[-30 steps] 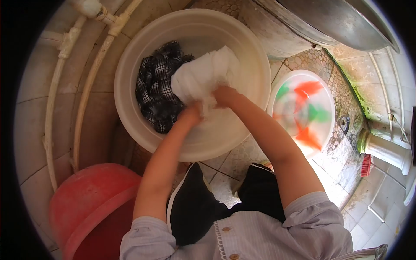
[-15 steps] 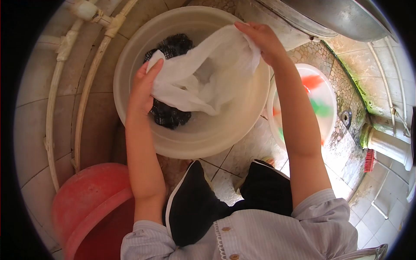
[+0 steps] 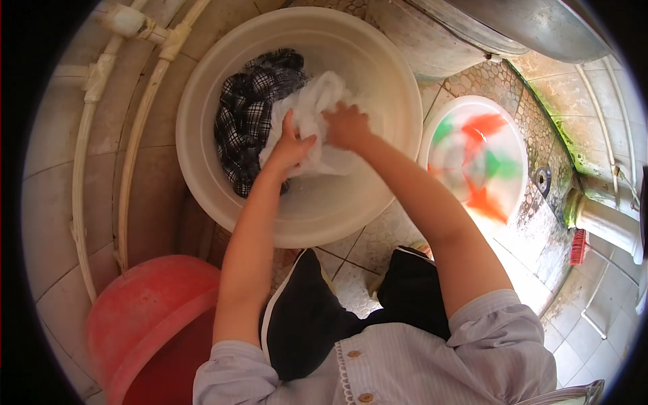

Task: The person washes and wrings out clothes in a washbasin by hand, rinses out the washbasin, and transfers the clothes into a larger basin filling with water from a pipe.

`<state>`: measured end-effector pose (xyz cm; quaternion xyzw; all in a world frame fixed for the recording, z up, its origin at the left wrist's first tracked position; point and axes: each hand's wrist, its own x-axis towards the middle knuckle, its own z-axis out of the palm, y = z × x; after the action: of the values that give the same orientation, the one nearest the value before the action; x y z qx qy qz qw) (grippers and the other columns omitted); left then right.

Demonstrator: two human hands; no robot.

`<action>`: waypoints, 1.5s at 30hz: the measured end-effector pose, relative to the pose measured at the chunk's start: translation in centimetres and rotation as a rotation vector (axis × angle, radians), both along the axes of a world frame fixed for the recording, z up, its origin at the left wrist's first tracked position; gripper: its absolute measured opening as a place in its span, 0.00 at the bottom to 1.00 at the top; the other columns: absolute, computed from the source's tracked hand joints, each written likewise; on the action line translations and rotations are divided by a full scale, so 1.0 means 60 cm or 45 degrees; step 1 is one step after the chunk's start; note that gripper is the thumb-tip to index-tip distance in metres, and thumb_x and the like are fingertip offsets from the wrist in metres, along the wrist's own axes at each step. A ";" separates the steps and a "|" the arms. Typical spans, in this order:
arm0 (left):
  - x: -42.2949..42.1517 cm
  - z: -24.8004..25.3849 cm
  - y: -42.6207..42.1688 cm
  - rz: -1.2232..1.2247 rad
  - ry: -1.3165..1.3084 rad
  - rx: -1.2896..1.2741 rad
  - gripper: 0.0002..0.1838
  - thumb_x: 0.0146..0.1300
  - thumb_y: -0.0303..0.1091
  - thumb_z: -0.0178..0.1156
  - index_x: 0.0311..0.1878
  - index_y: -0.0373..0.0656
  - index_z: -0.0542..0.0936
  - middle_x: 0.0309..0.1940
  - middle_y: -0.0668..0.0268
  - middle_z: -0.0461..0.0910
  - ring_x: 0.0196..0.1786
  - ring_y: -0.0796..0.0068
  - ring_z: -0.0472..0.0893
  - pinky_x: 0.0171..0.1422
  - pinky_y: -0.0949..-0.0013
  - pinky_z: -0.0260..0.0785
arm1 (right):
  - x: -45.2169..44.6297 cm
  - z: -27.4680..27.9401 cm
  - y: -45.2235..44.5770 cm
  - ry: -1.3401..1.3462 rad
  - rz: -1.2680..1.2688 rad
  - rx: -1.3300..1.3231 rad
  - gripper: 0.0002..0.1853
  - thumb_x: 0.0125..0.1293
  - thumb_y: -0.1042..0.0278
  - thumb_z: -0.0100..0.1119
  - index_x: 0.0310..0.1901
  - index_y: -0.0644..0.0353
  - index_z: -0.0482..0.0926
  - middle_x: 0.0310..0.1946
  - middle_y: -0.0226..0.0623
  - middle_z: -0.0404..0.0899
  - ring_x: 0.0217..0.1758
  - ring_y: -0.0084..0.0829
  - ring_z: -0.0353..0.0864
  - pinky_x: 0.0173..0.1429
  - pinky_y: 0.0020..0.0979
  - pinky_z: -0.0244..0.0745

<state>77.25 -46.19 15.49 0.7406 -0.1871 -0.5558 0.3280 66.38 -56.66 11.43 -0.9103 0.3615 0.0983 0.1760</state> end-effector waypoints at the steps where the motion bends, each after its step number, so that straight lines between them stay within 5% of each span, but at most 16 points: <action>1: 0.000 -0.007 0.000 -0.003 0.001 -0.001 0.38 0.64 0.44 0.52 0.70 0.50 0.42 0.64 0.60 0.60 0.62 0.68 0.64 0.63 0.63 0.57 | 0.007 -0.004 0.007 0.001 -0.003 -0.001 0.24 0.51 0.57 0.62 0.53 0.42 0.74 0.51 0.40 0.71 0.57 0.40 0.69 0.56 0.46 0.67; 5: -0.008 -0.163 0.039 0.141 0.250 -0.026 0.41 0.62 0.57 0.49 0.70 0.55 0.40 0.64 0.61 0.59 0.62 0.62 0.64 0.57 0.61 0.64 | -0.010 -0.060 -0.003 -0.022 0.464 0.417 0.26 0.48 0.57 0.64 0.53 0.45 0.74 0.47 0.40 0.74 0.53 0.39 0.73 0.54 0.42 0.69; 7: -0.014 -0.150 0.032 0.127 0.228 -0.158 0.42 0.61 0.62 0.48 0.70 0.55 0.43 0.65 0.62 0.58 0.64 0.64 0.61 0.58 0.60 0.63 | -0.007 -0.059 -0.005 -0.190 0.497 0.550 0.27 0.48 0.57 0.65 0.52 0.48 0.74 0.46 0.41 0.75 0.50 0.39 0.74 0.53 0.40 0.70; 9: -0.026 -0.110 0.028 0.486 0.788 -0.139 0.37 0.59 0.63 0.49 0.65 0.52 0.57 0.59 0.60 0.66 0.60 0.63 0.67 0.58 0.53 0.65 | 0.010 -0.056 0.048 -0.483 -0.338 0.484 0.22 0.49 0.61 0.61 0.48 0.56 0.76 0.43 0.48 0.76 0.50 0.43 0.74 0.53 0.37 0.70; 12: 0.001 -0.055 0.033 1.063 1.311 -0.039 0.29 0.59 0.59 0.53 0.57 0.52 0.68 0.52 0.62 0.71 0.54 0.61 0.71 0.58 0.57 0.65 | 0.032 0.040 0.109 -0.621 -0.053 0.555 0.21 0.49 0.62 0.60 0.46 0.60 0.77 0.43 0.47 0.77 0.47 0.40 0.76 0.51 0.36 0.71; 14: 0.027 -0.075 0.061 0.597 1.782 -0.306 0.21 0.59 0.52 0.57 0.48 0.48 0.74 0.43 0.62 0.75 0.47 0.59 0.75 0.57 0.58 0.67 | 0.022 0.078 0.088 -0.548 0.068 0.868 0.21 0.49 0.61 0.60 0.45 0.60 0.77 0.42 0.48 0.77 0.45 0.41 0.77 0.50 0.36 0.71; 17: 0.024 -0.116 0.056 0.772 1.214 -0.174 0.19 0.61 0.40 0.57 0.53 0.42 0.73 0.46 0.62 0.76 0.49 0.63 0.76 0.55 0.61 0.68 | 0.019 0.023 0.010 -0.388 0.005 1.075 0.25 0.48 0.56 0.61 0.47 0.60 0.75 0.40 0.49 0.77 0.43 0.43 0.78 0.49 0.37 0.72; 21: 0.028 -0.089 0.059 0.627 0.419 0.006 0.24 0.58 0.37 0.58 0.58 0.42 0.70 0.47 0.60 0.77 0.50 0.64 0.76 0.56 0.63 0.67 | -0.030 -0.067 -0.006 -0.511 -0.372 0.214 0.24 0.50 0.54 0.62 0.43 0.67 0.77 0.39 0.51 0.78 0.46 0.42 0.78 0.52 0.36 0.72; 22: 0.052 -0.119 0.071 0.191 -0.032 -0.062 0.26 0.56 0.36 0.58 0.58 0.42 0.68 0.47 0.58 0.76 0.51 0.62 0.75 0.57 0.63 0.66 | -0.038 -0.087 0.003 -0.439 -0.416 -0.034 0.23 0.50 0.56 0.61 0.41 0.69 0.77 0.38 0.50 0.78 0.46 0.43 0.78 0.52 0.35 0.71; 26: 0.064 -0.126 0.085 -0.428 -0.790 -0.077 0.30 0.51 0.35 0.58 0.59 0.40 0.66 0.49 0.54 0.75 0.53 0.56 0.74 0.56 0.64 0.65 | -0.039 -0.053 -0.031 -0.134 -0.257 0.632 0.19 0.51 0.60 0.63 0.39 0.68 0.78 0.35 0.46 0.79 0.42 0.41 0.79 0.50 0.35 0.73; 28: 0.054 -0.134 0.085 -0.362 -0.648 -0.147 0.29 0.51 0.35 0.58 0.58 0.40 0.66 0.49 0.56 0.74 0.52 0.58 0.74 0.55 0.65 0.65 | -0.032 0.002 -0.069 -0.858 -0.783 1.644 0.17 0.50 0.63 0.65 0.40 0.64 0.79 0.33 0.40 0.79 0.39 0.37 0.79 0.45 0.34 0.76; 35: 0.006 0.023 0.054 -0.330 0.239 0.044 0.26 0.55 0.33 0.54 0.60 0.47 0.67 0.49 0.68 0.74 0.48 0.78 0.73 0.53 0.74 0.65 | -0.019 0.258 -0.075 -1.373 -0.585 1.730 0.10 0.57 0.65 0.59 0.38 0.61 0.78 0.32 0.32 0.77 0.35 0.25 0.77 0.39 0.30 0.75; 40: 0.080 -0.001 0.048 0.434 -0.137 -0.169 0.19 0.59 0.33 0.53 0.55 0.45 0.71 0.41 0.67 0.76 0.41 0.78 0.75 0.44 0.71 0.70 | 0.028 0.246 -0.001 -1.162 -0.241 1.744 0.19 0.59 0.62 0.57 0.50 0.60 0.73 0.37 0.34 0.77 0.40 0.25 0.76 0.45 0.27 0.73; 42: 0.164 -0.086 0.068 0.124 -0.321 -0.744 0.17 0.60 0.34 0.53 0.53 0.44 0.72 0.42 0.66 0.76 0.43 0.76 0.76 0.47 0.72 0.70 | 0.023 0.238 0.010 -1.032 -0.323 1.730 0.23 0.59 0.59 0.56 0.55 0.60 0.69 0.40 0.34 0.77 0.43 0.26 0.76 0.47 0.27 0.71; 44: 0.201 -0.104 0.078 0.447 0.275 -0.715 0.17 0.60 0.35 0.55 0.51 0.40 0.73 0.43 0.65 0.77 0.45 0.75 0.76 0.49 0.71 0.69 | 0.024 0.205 -0.015 -0.896 -0.031 1.457 0.22 0.58 0.58 0.55 0.51 0.62 0.73 0.41 0.40 0.78 0.44 0.31 0.77 0.47 0.30 0.72; 45: 0.159 -0.065 0.067 0.431 -0.200 -0.523 0.16 0.60 0.35 0.55 0.50 0.39 0.74 0.41 0.64 0.78 0.44 0.74 0.76 0.47 0.71 0.69 | 0.030 0.157 -0.044 -0.874 -0.017 0.986 0.20 0.58 0.58 0.55 0.48 0.63 0.75 0.39 0.45 0.79 0.44 0.35 0.78 0.47 0.33 0.72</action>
<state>86.78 -42.18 11.62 0.7201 -0.1942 -0.3846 0.5440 68.18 -59.32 20.86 -0.7559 0.2258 -0.0806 0.6093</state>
